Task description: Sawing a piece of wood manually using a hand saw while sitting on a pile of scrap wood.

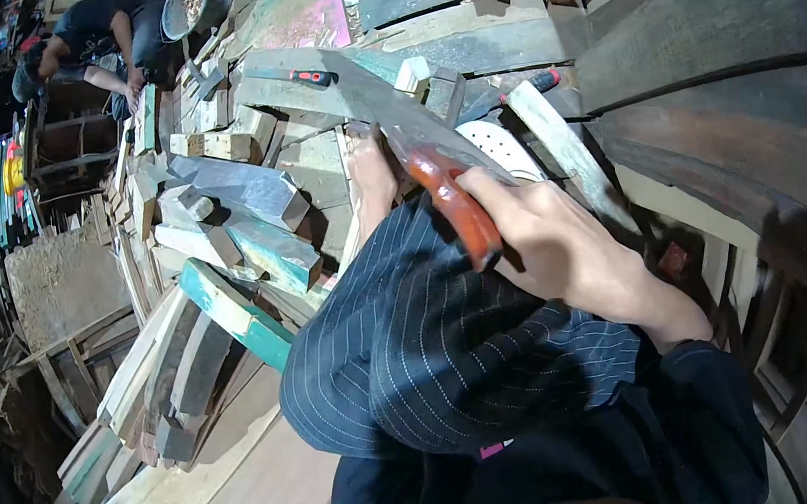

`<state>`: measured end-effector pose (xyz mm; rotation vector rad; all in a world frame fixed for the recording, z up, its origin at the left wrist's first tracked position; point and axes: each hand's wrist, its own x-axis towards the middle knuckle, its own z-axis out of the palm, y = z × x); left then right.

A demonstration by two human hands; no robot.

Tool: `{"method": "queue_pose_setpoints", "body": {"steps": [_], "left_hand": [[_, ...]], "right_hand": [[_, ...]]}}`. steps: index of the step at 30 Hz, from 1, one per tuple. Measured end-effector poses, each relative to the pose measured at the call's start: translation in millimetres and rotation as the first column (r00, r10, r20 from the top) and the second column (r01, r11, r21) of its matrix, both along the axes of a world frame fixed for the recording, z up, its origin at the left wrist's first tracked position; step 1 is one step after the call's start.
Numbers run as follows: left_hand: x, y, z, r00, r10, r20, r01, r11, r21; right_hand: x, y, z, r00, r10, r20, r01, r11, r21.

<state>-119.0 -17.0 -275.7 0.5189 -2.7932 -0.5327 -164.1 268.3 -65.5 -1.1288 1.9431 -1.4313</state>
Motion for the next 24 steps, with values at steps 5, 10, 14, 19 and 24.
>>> {"method": "queue_pose_setpoints", "body": {"steps": [5,10,14,19,24], "left_hand": [[2,12,15,0.988,0.101,0.115,-0.096,0.994,-0.048],[0,11,10,0.993,0.064,0.1,-0.049,0.988,-0.145],[1,18,24,0.972,0.138,0.188,-0.12,0.987,-0.104],[2,6,16,0.982,0.071,0.175,-0.065,0.997,-0.042],[-8,12,20,0.999,-0.003,0.048,0.004,1.0,-0.024]], "right_hand": [[-5,7,5,0.992,-0.105,0.068,0.102,0.994,0.046],[-21,3,-8,0.989,-0.148,0.015,0.148,0.988,0.046],[-27,-10,-14,0.967,-0.239,-0.088,0.244,0.969,0.047],[-14,-6,-32,0.938,-0.296,-0.182,0.308,0.951,0.038],[8,44,-22,0.871,-0.403,-0.281,0.451,0.883,0.132]]}}
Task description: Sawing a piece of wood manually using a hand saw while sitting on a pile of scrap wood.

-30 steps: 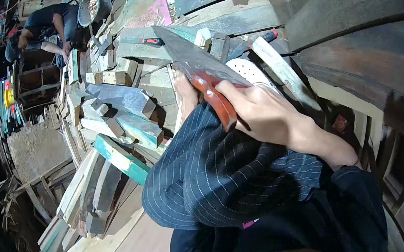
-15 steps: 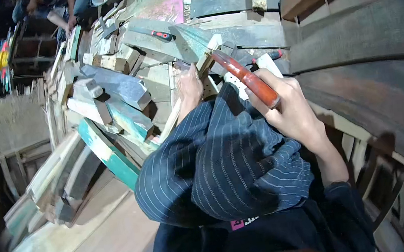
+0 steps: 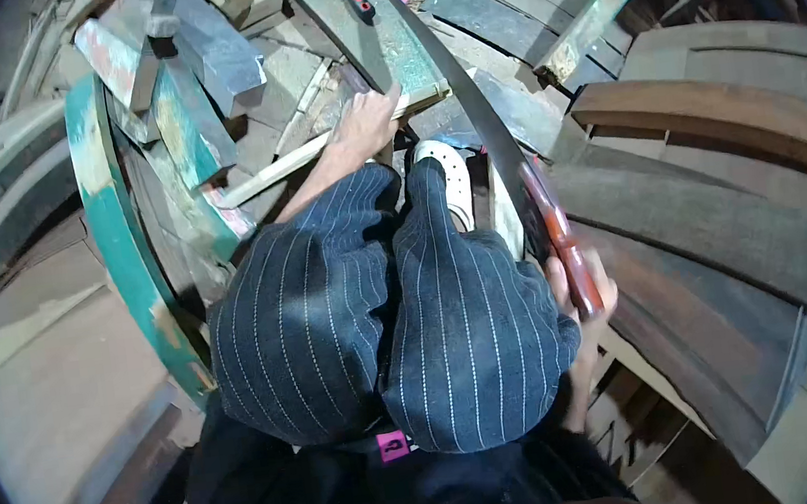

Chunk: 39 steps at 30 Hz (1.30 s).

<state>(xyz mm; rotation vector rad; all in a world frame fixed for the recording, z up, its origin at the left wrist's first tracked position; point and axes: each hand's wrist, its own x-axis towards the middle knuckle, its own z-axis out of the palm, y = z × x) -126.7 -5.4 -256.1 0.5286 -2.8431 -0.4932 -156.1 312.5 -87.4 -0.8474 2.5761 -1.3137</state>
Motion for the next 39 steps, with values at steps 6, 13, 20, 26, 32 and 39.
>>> {"method": "queue_pose_setpoints", "body": {"steps": [6,13,20,26,32,39], "left_hand": [[16,-2,-3,0.997,0.027,0.067,-0.032,0.996,0.078],[19,20,-20,1.0,0.002,0.027,-0.001,0.999,-0.039],[17,19,-6,0.995,-0.002,0.102,0.007,0.999,-0.047],[19,18,2,0.991,0.015,0.131,-0.004,0.996,-0.087],[28,17,-9,0.985,0.035,0.169,0.003,0.977,-0.215],[-8,31,4,0.984,-0.05,0.174,0.071,0.99,-0.12]], "right_hand": [[15,39,23,0.994,0.101,-0.047,-0.095,0.988,0.122],[4,-19,52,0.991,0.05,0.122,-0.052,0.999,0.012],[-1,7,-89,0.974,-0.073,-0.216,0.098,0.99,0.105],[14,56,-120,0.884,-0.38,0.274,0.274,0.894,0.356],[84,148,-59,0.914,-0.208,0.349,0.08,0.934,0.348],[-7,-2,-111,0.991,-0.134,0.0,0.133,0.983,0.123]]}}
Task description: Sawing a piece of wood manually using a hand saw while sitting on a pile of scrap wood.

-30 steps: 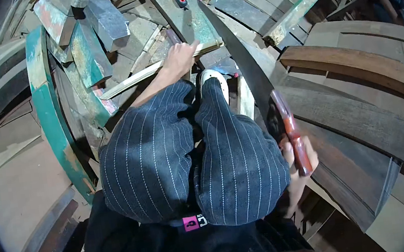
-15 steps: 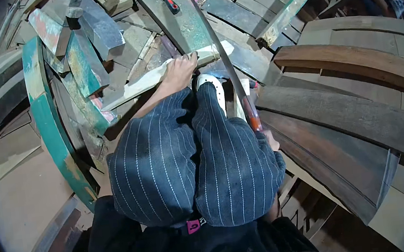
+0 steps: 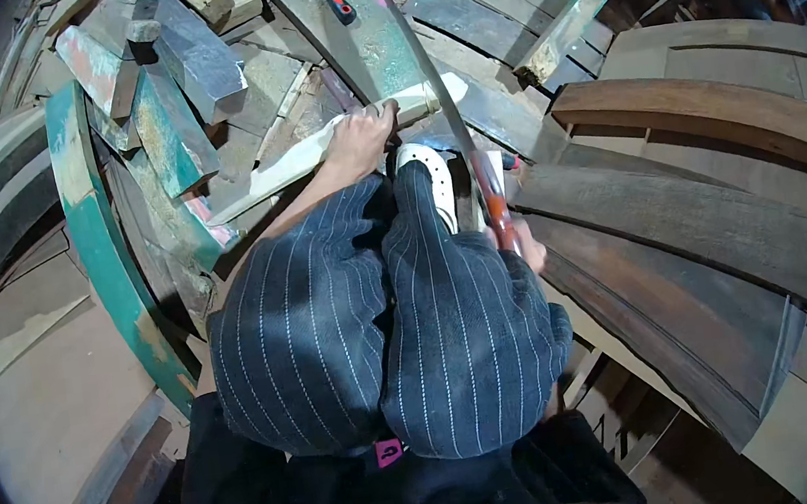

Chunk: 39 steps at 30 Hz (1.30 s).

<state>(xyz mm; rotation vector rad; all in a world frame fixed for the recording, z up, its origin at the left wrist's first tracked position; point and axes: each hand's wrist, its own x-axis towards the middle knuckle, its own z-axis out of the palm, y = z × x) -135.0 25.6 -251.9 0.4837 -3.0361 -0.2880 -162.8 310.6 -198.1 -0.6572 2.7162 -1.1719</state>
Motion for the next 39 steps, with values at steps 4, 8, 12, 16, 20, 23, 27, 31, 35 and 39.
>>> {"method": "queue_pose_setpoints", "body": {"steps": [4,8,12,16,20,23,27,31,35,39], "left_hand": [[37,-6,-19,0.998,0.066,0.014,-0.065,0.996,-0.054],[28,-7,-1,0.997,0.071,0.028,-0.072,0.997,0.04],[48,-19,-7,0.993,0.118,0.022,-0.116,0.991,-0.064],[-13,-4,-17,0.991,0.076,-0.108,-0.062,0.99,0.128],[30,-31,-10,0.979,0.135,-0.152,-0.152,0.982,-0.109],[23,-19,-27,0.984,0.129,-0.125,-0.137,0.989,-0.054],[14,-15,-23,0.99,0.094,-0.106,-0.103,0.991,-0.089],[12,-20,-18,0.985,0.081,-0.15,-0.099,0.988,-0.119],[9,-29,-13,0.985,0.15,-0.083,-0.149,0.989,0.021],[6,-29,-19,0.972,0.14,-0.19,-0.14,0.99,0.015]], "right_hand": [[10,-14,-23,0.932,0.168,-0.321,-0.229,0.96,-0.161],[11,53,-34,0.967,0.204,-0.154,-0.183,0.972,0.145],[21,24,-10,0.978,0.197,-0.062,-0.194,0.98,0.047],[-19,-4,-15,0.977,0.092,-0.19,-0.093,0.996,0.005],[4,-14,3,0.947,0.222,-0.23,-0.243,0.968,-0.068],[0,10,22,0.941,0.243,-0.235,-0.25,0.968,0.001],[-6,23,45,0.938,0.284,-0.198,-0.304,0.95,-0.078],[-1,21,59,0.916,0.236,-0.325,-0.26,0.965,-0.034],[4,23,56,0.931,0.192,-0.311,-0.218,0.975,-0.051],[0,19,43,0.962,0.138,-0.235,-0.163,0.982,-0.09]]}}
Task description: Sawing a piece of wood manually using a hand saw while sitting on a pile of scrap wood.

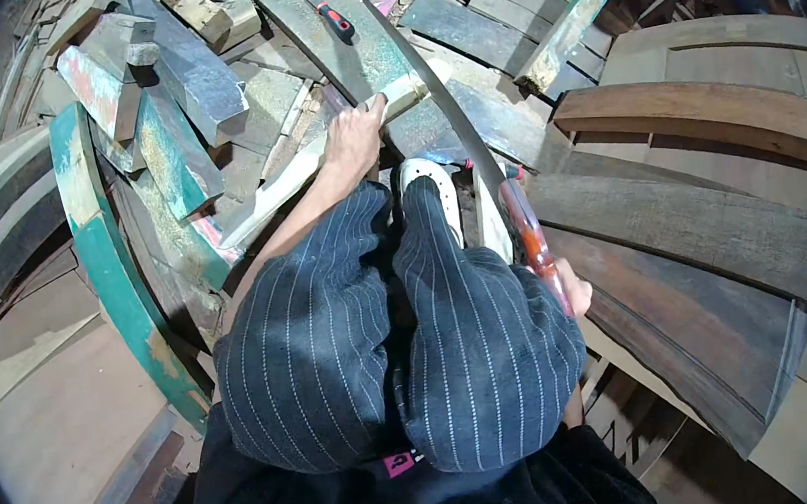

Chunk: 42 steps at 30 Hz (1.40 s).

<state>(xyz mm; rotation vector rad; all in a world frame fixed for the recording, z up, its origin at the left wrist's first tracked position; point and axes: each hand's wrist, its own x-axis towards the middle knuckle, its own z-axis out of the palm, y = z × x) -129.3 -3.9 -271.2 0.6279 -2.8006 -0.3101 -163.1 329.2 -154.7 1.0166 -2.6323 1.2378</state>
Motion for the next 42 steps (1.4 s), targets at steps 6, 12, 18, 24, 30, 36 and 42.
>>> {"method": "queue_pose_setpoints", "body": {"steps": [6,12,18,24,30,36,42], "left_hand": [[3,-5,-2,0.999,0.01,-0.037,-0.008,0.998,0.07],[-3,-4,11,1.0,-0.015,0.005,0.014,0.995,0.099],[-1,-12,7,0.989,0.044,0.139,-0.055,0.995,0.08],[-1,-32,8,0.992,0.079,0.102,-0.095,0.983,0.159],[-6,-10,6,0.997,-0.073,0.032,0.067,0.984,0.165],[4,11,17,0.991,-0.093,0.091,0.064,0.956,0.288],[-11,7,8,0.995,-0.097,-0.028,0.1,0.985,0.139]], "right_hand": [[-15,-53,46,0.974,0.073,0.214,-0.054,0.994,-0.096],[-38,-104,16,0.977,0.179,0.12,-0.158,0.973,-0.166],[-32,-109,-8,0.975,0.205,0.08,-0.188,0.965,-0.182],[1,-33,-1,1.0,0.021,0.006,-0.022,0.995,0.092],[7,19,2,0.983,-0.11,-0.144,0.176,0.762,0.623],[-23,-95,8,0.964,0.049,0.262,-0.031,0.997,-0.075],[-10,-57,22,0.999,0.027,0.032,-0.028,0.999,0.021]]}}
